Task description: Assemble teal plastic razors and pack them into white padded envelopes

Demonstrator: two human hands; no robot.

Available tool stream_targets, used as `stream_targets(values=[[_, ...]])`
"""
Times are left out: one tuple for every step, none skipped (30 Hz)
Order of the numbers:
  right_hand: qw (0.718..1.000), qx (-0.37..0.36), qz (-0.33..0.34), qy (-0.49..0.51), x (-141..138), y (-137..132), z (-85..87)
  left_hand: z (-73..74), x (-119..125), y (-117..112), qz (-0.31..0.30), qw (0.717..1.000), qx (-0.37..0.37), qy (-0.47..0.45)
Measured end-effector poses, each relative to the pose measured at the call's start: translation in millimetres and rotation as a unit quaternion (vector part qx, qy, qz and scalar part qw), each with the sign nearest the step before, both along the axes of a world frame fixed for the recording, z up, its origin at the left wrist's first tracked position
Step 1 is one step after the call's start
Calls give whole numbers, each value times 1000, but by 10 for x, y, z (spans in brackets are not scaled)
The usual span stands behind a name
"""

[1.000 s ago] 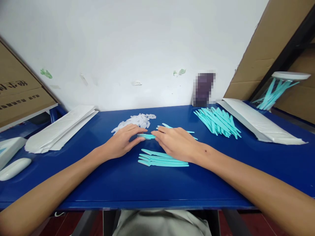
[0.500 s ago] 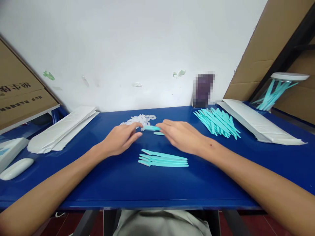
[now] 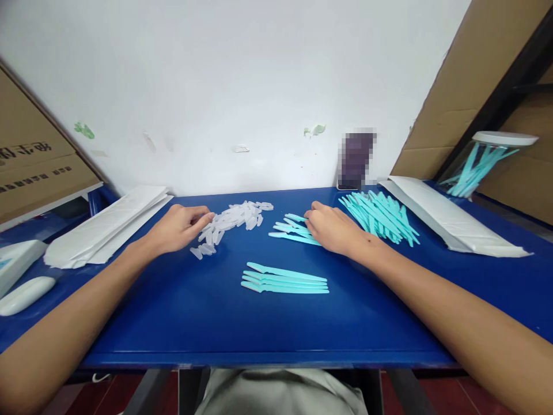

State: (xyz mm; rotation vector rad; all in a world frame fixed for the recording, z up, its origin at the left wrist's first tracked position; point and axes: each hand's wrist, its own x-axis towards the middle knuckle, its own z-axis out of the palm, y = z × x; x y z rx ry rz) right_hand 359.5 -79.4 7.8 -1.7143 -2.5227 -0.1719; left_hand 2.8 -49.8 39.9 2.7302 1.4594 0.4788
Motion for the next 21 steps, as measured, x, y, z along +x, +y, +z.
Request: stream_targets(values=[[1000, 1, 7, 3, -6, -3, 10, 12, -18, 1, -11, 1000, -8, 19], [1000, 8, 11, 7, -15, -15, 28, 23, -37, 5, -20, 999, -12, 37], [1000, 21, 12, 14, -29, -35, 55, 35, -57, 10, -25, 998, -14, 51], [999, 34, 15, 21, -50, -66, 88, 48, -77, 16, -26, 998, -13, 62], [998, 42, 22, 29, -79, -107, 124, 62, -96, 22, -24, 997, -11, 70], [998, 43, 33, 38, -117, -158, 162, 78, -114, 27, -21, 997, -11, 75], [997, 31, 50, 47, -163, -218, 199, 95, -132, 29, -19, 997, -14, 79], [996, 9, 70, 56, -215, -283, 232, 114, -149, 28, -18, 996, -23, 81], [994, -18, 87, 65, -268, -350, 260, 135, -168, 25, -19, 996, -38, 82], [991, -48, 105, 75, -320, -416, 284, 156, -187, 19, -22, 995, -59, 80], [986, -82, 119, 83, -367, -475, 304, 178, -208, 12, -26, 993, -84, 76], [981, -114, 129, 90, -407, -526, 320, 199, -229, 4, -28, 991, -112, 72], [976, -144, 136, 94, -436, -567, 333, 218, -250, -4, -30, 987, -140, 70], [971, -166, 140, 96, -456, -595, 343, 235, -270, -11, -30, 983, -166, 69], [968, -179, 142, 98, -466, -612, 351, 248, -289, -16, -30, 979, -189, 70], [967, -184, 146, 99, -470, -619, 356, 256, -307, -18, -30, 975, -209, 73], [966, -182, 150, 101, -467, -616, 356, 261, -323, -19, -33, 970, -228, 79], [966, -178, 155, 104, -462, -605, 352, 262, -335, -18, -35, 965, -245, 85], [966, -173, 159, 107, -454, -590, 343, 260, -345, -17, -37, 961, -258, 91], [966, -171, 161, 110, -446, -573, 331, 256, -351, -15, -37, 958, -269, 97], [966, -171, 161, 112, -437, -554, 315, 251, -353, -14, -36, 955, -274, 102]])
